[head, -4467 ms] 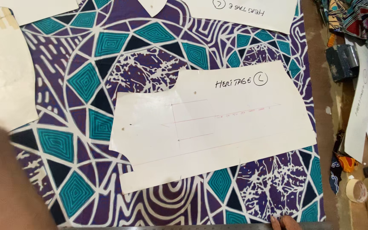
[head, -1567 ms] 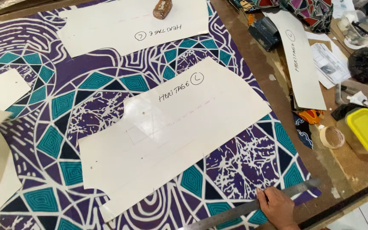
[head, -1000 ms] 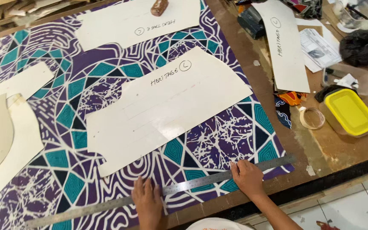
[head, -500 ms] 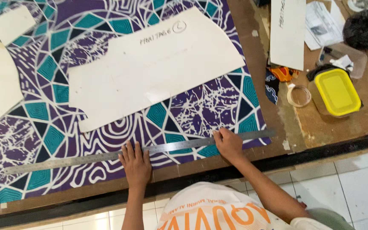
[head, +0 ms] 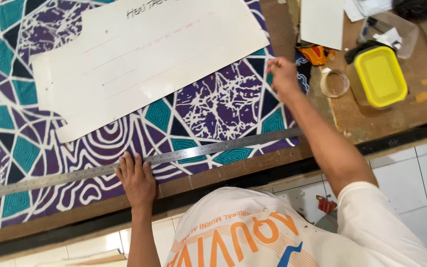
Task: The person measures a large piece of patterned fabric on a wooden table using a metal ruler and a wooden straightedge. They repeatedly reposition the tools to mark or verify measurements across the fabric surface.
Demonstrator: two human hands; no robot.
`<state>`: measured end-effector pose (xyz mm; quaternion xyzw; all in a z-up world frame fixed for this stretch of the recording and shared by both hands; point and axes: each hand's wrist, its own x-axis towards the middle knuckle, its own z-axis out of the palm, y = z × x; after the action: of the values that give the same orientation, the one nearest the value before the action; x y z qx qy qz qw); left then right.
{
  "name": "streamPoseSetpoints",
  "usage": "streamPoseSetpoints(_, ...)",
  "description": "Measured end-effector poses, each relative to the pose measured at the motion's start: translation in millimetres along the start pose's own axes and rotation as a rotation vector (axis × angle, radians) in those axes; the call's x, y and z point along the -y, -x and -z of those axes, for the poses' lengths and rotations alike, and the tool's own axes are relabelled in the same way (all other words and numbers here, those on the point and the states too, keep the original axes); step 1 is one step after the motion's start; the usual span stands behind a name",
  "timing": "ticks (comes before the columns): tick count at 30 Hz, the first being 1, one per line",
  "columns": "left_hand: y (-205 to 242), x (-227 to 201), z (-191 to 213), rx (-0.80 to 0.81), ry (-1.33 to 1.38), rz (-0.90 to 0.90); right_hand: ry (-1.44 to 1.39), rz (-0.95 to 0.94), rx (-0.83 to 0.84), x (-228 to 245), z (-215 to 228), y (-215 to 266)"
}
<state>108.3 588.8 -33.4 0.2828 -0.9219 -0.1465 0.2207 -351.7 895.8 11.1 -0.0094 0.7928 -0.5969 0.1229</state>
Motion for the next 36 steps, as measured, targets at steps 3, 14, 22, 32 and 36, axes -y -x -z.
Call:
streamPoseSetpoints(3, 0, -1, 0, -0.007, -0.014, 0.027, -0.028, 0.163, -0.013, -6, -6, -64)
streamPoseSetpoints(14, 2, -7, 3, -0.115, 0.029, 0.041, 0.4, 0.252, -0.016, 44, -8, -135)
streamPoseSetpoints(22, -1, -8, 6, -0.117, 0.034, 0.048, 0.513, 0.263, 0.062, 76, -21, -124)
streamPoseSetpoints(32, -3, -10, 8, -0.085, 0.021, 0.051, 0.466, 0.055, 0.109, 102, -27, -116)
streamPoseSetpoints(36, -1, -10, 7, -0.073, 0.021, 0.071, 0.526, 0.196, 0.16, 100, -15, -126)
